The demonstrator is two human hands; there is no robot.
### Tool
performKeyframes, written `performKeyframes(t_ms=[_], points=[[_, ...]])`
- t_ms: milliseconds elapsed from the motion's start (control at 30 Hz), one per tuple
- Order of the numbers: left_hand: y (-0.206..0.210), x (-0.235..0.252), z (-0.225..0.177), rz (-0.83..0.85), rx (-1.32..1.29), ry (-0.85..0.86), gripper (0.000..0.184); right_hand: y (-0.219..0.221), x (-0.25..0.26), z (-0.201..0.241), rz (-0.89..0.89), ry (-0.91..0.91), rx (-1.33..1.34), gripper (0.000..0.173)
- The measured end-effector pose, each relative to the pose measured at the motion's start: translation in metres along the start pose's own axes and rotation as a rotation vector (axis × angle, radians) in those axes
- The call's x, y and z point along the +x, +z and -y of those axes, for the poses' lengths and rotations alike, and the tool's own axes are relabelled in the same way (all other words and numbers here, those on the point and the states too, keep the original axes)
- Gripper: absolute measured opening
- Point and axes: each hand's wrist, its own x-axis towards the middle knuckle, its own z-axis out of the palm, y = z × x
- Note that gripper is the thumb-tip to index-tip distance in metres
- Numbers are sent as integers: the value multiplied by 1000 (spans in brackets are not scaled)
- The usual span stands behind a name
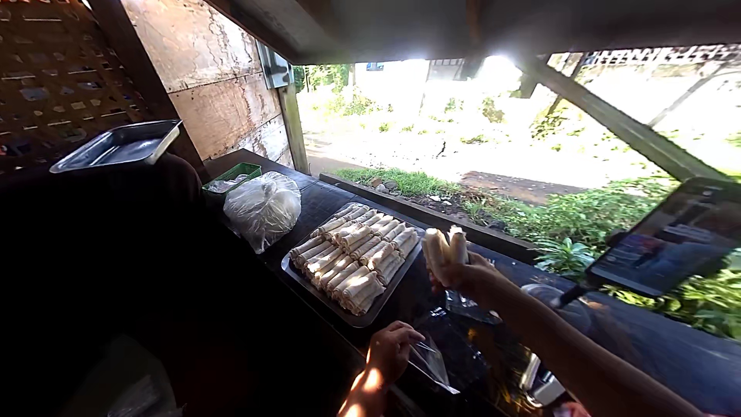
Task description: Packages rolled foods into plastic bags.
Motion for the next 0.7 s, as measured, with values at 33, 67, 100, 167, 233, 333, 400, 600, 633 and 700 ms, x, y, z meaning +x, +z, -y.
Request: performKeyframes(t_ms=[33, 67, 100, 167, 233, 333, 400, 600, 633, 700], points=[[-6, -1, -5, 43, -59, -78, 30, -10, -18, -6, -21, 46, 23, 36], [-13, -2, -12, 84, -116, -153, 31, -20, -37, -13, -36, 90, 36, 38], [-22, -1, -20, 126, -174, -235, 30, -30, -54, -20, -51, 127, 51, 42], [-43, 5, -41, 216, -224, -383, 27, -49, -86, -35, -64, 195, 76, 51], [-65, 18, -66, 229, -141, -429, 27, -62, -111, -48, -73, 260, 128, 58], [-77, 30, -101, -80, 140, -157, 32, -69, -138, -58, -127, 272, 173, 66], [-68, 34, -115, -349, 355, 175, 31, -70, -150, -59, -123, 217, 206, 65], [18, 5, -69, -275, 698, 383, 27, -47, -179, -63, -74, 156, 190, 54], [30, -3, -60, -228, 706, 331, 29, -42, -184, -63, -72, 175, 155, 53], [47, -19, -50, -149, 668, 210, 33, -29, -189, -66, -72, 222, 59, 49]])
